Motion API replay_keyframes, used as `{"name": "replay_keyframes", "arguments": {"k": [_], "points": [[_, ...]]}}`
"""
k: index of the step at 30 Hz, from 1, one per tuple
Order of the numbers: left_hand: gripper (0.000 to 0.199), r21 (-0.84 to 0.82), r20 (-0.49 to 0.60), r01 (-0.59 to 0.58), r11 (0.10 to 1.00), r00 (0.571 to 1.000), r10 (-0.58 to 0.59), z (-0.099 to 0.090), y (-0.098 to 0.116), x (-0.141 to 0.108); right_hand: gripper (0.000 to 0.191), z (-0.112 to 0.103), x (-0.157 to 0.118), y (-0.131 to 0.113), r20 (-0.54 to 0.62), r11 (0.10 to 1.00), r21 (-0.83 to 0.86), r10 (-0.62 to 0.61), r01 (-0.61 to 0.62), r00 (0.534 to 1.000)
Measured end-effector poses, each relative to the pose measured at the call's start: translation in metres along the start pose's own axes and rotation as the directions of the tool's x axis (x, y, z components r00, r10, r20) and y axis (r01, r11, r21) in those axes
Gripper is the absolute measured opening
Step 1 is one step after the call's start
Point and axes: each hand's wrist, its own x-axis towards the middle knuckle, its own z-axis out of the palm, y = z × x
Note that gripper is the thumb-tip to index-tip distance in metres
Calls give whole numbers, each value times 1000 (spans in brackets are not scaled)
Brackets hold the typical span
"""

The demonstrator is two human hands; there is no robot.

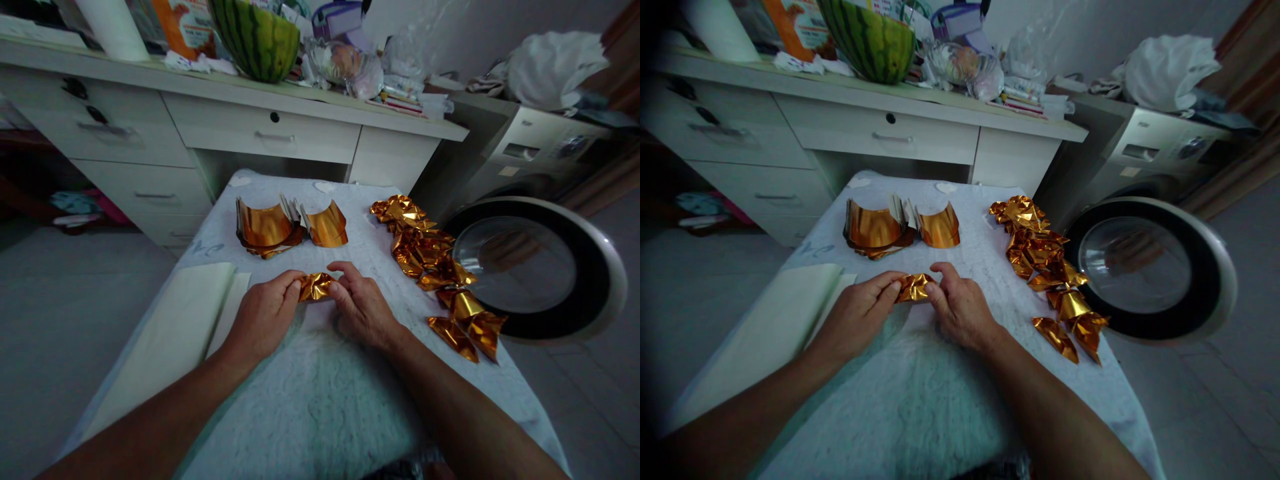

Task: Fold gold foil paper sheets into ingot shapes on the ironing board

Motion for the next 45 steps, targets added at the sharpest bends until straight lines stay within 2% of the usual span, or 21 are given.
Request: {"name": "replay_keyframes", "arguments": {"k": [6, 11, 15, 18, 20, 22, 25, 29, 35, 37, 41, 45], "points": [[35, 50, 20, 28, 998, 999, -29, -4, -2, 2, 45, -5, -2, 3, 5, 996, -36, -86, 86, 996], [35, 21, 13, 1, 1000, 1000, -1, -4, -1, 1, 24, -3, 1, 9, 12, 975, -86, -206, 206, 978], [41, -54, -59, 42, 998, 997, -45, -3, -1, 0, 19, -4, 5, 14, -57, 974, -99, -209, 203, 976], [45, -95, -88, 45, 994, 995, -53, -3, 0, -1, 15, -10, 8, 17, -180, 985, -120, -147, 127, 973], [46, -104, -66, 30, 994, 997, -37, -2, 1, -1, 12, -15, 8, 19, -294, 995, -88, -66, 42, 953], [45, -102, -36, 24, 995, 999, -28, -2, 1, -2, 13, -20, 9, 21, -402, 999, -9, 36, -43, 915], [44, -105, -26, 19, 994, 999, -22, -2, 2, -2, 28, -27, 11, 26, -520, 980, 164, 185, -115, 834], [44, -108, -32, 17, 994, 999, -20, -3, 1, -2, 50, -34, 15, 34, -580, 905, 415, 342, -94, 739], [43, -85, 2, 17, 996, 1000, -17, -2, 2, -2, 56, -50, 18, 41, -629, 810, 586, 468, -16, 620], [42, -84, 13, 16, 996, 1000, -15, -1, 2, -3, 58, -55, 18, 42, -617, 773, 634, 499, 9, 608], [41, -84, 24, 17, 996, 1000, -15, -1, 2, -3, 61, -57, 17, 39, -584, 703, 707, 523, 73, 621], [41, -81, 33, 18, 997, 999, -15, -2, 2, -3, 62, -50, 16, 35, -625, 775, 626, 431, 87, 651]]}}
